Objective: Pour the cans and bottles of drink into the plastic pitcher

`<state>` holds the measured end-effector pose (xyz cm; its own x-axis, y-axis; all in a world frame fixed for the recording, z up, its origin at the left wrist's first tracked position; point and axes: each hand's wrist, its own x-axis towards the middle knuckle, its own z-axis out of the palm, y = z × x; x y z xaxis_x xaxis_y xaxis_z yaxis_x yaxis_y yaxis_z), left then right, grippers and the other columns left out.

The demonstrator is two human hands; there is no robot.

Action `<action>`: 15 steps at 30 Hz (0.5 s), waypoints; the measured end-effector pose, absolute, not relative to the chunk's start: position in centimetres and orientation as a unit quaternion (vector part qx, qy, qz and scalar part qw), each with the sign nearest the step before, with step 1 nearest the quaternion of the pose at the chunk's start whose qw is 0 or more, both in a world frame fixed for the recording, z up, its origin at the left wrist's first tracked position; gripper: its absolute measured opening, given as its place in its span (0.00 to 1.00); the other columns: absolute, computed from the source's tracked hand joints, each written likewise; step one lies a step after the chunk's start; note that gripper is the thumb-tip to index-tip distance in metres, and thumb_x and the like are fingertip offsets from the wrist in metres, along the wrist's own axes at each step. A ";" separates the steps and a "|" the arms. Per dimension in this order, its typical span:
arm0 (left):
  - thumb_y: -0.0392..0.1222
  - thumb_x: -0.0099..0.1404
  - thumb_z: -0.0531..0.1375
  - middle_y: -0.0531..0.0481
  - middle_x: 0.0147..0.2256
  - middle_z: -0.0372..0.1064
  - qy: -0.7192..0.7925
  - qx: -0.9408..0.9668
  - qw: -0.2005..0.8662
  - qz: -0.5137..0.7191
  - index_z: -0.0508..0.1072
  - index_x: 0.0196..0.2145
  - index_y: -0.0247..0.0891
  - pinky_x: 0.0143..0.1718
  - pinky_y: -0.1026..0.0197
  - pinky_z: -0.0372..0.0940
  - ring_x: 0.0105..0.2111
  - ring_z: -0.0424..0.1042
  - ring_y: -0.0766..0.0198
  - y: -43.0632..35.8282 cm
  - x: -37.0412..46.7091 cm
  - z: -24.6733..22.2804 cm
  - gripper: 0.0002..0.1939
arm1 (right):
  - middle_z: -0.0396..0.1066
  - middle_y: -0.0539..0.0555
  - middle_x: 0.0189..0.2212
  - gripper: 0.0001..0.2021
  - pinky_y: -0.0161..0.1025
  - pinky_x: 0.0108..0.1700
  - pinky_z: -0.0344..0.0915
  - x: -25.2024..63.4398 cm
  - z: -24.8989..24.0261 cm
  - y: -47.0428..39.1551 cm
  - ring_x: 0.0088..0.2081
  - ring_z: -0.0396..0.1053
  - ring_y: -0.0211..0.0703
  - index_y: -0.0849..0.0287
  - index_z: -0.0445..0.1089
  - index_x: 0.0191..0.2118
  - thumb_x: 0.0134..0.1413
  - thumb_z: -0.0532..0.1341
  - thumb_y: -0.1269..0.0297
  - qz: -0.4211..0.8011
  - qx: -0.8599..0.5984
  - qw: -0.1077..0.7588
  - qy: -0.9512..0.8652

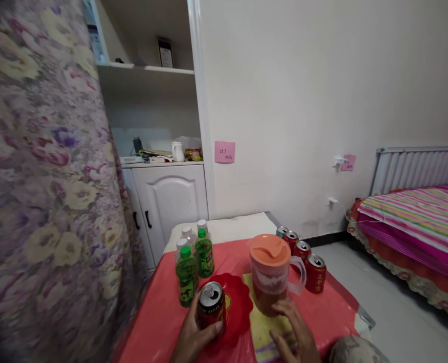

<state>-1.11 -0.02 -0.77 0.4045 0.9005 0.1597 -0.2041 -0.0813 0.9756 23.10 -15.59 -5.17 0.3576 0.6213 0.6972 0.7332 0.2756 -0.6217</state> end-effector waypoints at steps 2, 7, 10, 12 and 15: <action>0.54 0.38 0.76 0.35 0.55 0.74 0.292 0.585 0.608 0.451 0.67 0.56 0.37 0.62 0.40 0.61 0.59 0.69 0.35 -0.3 -1.1 -0.5 0.49 | 0.79 0.60 0.50 0.18 0.46 0.53 0.75 21.3 -5.1 -13.9 0.53 0.76 0.57 0.52 0.75 0.51 0.55 0.67 0.57 0.000 -0.580 0.544 -0.607; 0.54 0.41 0.76 0.35 0.57 0.72 0.248 0.608 0.619 0.430 0.68 0.58 0.38 0.64 0.42 0.59 0.60 0.67 0.36 -0.7 -1.4 -0.3 0.48 | 0.72 0.64 0.58 0.32 0.56 0.61 0.67 18.1 -4.2 -9.8 0.61 0.68 0.64 0.54 0.70 0.60 0.49 0.70 0.52 0.152 -0.554 0.503 -0.646; 0.53 0.43 0.75 0.35 0.59 0.71 0.233 0.622 0.616 0.422 0.69 0.57 0.39 0.65 0.43 0.57 0.62 0.65 0.38 -0.5 -1.5 -0.5 0.45 | 0.70 0.65 0.60 0.35 0.57 0.64 0.62 17.2 -3.4 -8.2 0.62 0.66 0.63 0.55 0.67 0.62 0.48 0.70 0.50 0.207 -0.532 0.512 -0.642; 0.53 0.44 0.75 0.35 0.59 0.70 0.229 0.623 0.617 0.421 0.69 0.58 0.39 0.65 0.42 0.57 0.63 0.65 0.37 -0.2 -1.5 -0.7 0.45 | 0.70 0.66 0.60 0.36 0.57 0.64 0.62 16.9 -3.1 -7.6 0.62 0.67 0.63 0.55 0.68 0.61 0.46 0.71 0.50 0.234 -0.513 0.519 -0.643; 0.55 0.43 0.75 0.34 0.59 0.70 0.226 0.622 0.624 0.416 0.68 0.58 0.38 0.66 0.40 0.55 0.63 0.64 0.36 0.0 -1.3 -1.1 0.46 | 0.70 0.66 0.59 0.37 0.57 0.63 0.62 16.9 -3.5 -7.1 0.61 0.67 0.65 0.56 0.68 0.60 0.43 0.72 0.52 0.259 -0.515 0.518 -0.632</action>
<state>-1.35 -0.01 -1.06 0.5525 0.7996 0.2353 -0.2377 -0.1195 0.9640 16.93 -7.14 -3.55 0.0665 0.9193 0.3880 0.3831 0.3355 -0.8606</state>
